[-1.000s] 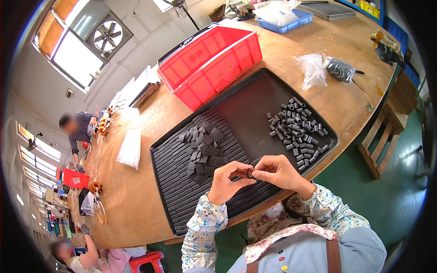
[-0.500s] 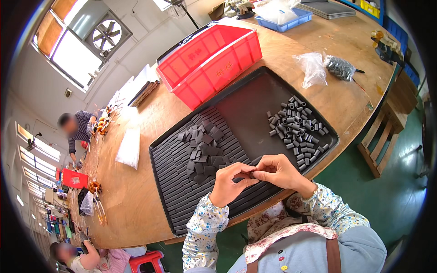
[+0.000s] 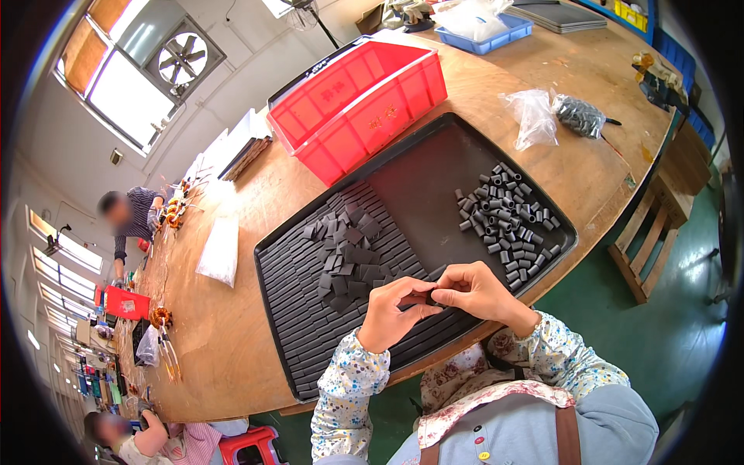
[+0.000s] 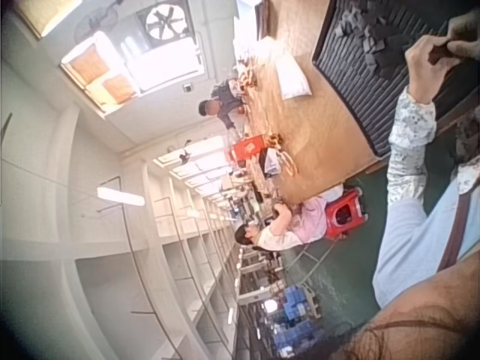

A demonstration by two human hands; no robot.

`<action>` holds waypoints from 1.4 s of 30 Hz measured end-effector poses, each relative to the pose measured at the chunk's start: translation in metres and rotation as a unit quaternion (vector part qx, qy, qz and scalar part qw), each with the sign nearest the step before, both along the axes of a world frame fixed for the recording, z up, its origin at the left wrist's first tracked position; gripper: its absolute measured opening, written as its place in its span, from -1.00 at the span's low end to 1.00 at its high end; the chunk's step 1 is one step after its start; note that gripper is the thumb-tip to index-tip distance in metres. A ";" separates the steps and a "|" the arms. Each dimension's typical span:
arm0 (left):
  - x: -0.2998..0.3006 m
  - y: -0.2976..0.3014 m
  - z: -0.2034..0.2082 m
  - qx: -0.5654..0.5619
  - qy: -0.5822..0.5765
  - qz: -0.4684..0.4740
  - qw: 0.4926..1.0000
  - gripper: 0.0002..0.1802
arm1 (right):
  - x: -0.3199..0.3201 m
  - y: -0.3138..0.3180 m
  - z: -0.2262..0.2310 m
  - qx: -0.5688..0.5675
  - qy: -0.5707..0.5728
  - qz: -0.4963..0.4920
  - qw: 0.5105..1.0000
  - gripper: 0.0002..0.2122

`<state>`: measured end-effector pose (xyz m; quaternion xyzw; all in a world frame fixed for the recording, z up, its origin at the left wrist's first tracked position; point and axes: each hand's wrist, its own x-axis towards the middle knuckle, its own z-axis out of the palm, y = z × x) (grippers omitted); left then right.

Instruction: The person sorts and assembles small black industrial components by hand, placing them onto a tray.

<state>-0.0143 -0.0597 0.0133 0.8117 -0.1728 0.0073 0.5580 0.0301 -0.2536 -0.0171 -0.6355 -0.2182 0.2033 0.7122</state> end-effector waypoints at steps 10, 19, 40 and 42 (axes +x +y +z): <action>-0.001 0.003 -0.005 -0.034 0.059 -0.008 0.998 -0.73 | 0.000 -0.001 -0.001 -0.001 -0.017 0.017 1.000 -0.86; -0.001 0.004 -0.007 -0.013 0.050 -0.003 0.999 -0.73 | 0.000 -0.002 0.001 -0.015 -0.059 0.022 0.998 -0.88; 0.001 0.003 -0.003 -0.010 0.025 0.036 0.999 -0.63 | -0.002 0.000 0.002 0.002 -0.003 0.002 1.000 -0.85; 0.001 0.002 -0.002 -0.005 0.023 0.030 0.999 -0.63 | -0.002 -0.001 0.003 -0.001 0.004 0.010 1.000 -0.85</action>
